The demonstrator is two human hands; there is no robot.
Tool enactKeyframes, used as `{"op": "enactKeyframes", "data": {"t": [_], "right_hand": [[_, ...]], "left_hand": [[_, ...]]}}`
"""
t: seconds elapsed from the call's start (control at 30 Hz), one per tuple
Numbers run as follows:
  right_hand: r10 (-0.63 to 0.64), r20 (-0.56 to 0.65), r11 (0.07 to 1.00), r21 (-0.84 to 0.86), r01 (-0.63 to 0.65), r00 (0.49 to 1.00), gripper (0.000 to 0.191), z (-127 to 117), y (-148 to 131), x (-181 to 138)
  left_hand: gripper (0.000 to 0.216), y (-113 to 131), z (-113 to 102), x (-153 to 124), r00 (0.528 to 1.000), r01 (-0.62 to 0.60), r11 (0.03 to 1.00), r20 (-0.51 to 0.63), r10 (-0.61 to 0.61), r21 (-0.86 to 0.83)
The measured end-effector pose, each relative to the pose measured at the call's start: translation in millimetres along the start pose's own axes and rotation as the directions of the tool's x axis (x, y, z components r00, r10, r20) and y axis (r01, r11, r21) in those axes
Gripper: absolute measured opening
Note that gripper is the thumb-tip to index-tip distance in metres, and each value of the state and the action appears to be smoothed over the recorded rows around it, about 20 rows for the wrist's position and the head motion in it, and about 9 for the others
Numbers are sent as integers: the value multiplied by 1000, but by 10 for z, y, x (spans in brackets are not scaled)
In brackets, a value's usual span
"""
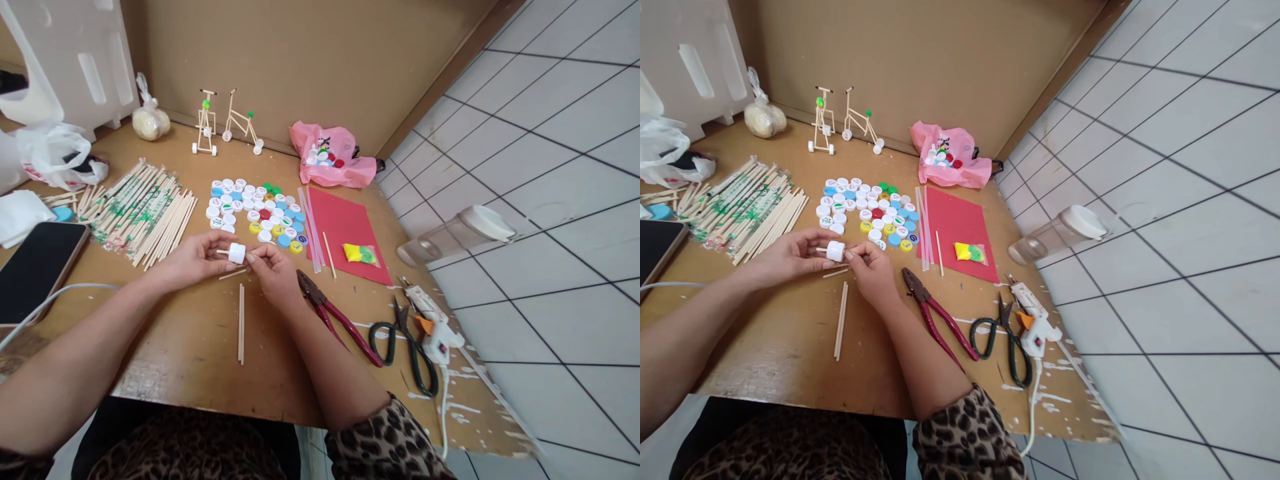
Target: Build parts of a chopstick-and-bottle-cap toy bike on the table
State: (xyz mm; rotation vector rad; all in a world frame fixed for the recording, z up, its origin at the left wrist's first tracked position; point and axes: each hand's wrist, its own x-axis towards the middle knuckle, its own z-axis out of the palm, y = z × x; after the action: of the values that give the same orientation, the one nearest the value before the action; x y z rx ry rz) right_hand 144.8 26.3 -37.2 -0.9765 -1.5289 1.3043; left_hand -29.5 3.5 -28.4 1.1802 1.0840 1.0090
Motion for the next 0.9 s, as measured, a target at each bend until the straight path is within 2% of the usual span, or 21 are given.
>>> {"op": "enactKeyframes", "data": {"t": [0.1,0.23,0.4,0.47,0.57,0.7,0.8,0.9], "right_hand": [[94,-19,994,50,-93,995,26,-24,18,28],[184,-14,981,72,-183,983,33,-47,65,56],[174,24,985,-3,-174,984,27,-62,134,65],[108,45,994,-16,-108,993,23,-67,142,61],[-63,105,990,-115,75,992,29,-77,119,45],[-243,182,890,-349,294,953,30,-92,92,31],[-316,192,829,-420,369,929,23,-99,107,37],[-338,218,815,-418,400,916,23,-108,122,45]], "left_hand": [[51,-26,-11,15,999,-17,997,-40,20,72],[30,-27,-19,10,997,-19,984,-67,31,176],[16,-39,-40,34,993,30,990,-120,-13,139],[17,-46,-50,45,990,52,993,-137,-38,105],[19,-42,-57,44,987,57,994,-156,-42,92],[23,-21,-59,22,990,56,992,-136,-40,115],[28,-13,-60,19,994,48,989,-103,-34,139],[32,-14,-59,25,995,48,990,-97,-35,129]]}}
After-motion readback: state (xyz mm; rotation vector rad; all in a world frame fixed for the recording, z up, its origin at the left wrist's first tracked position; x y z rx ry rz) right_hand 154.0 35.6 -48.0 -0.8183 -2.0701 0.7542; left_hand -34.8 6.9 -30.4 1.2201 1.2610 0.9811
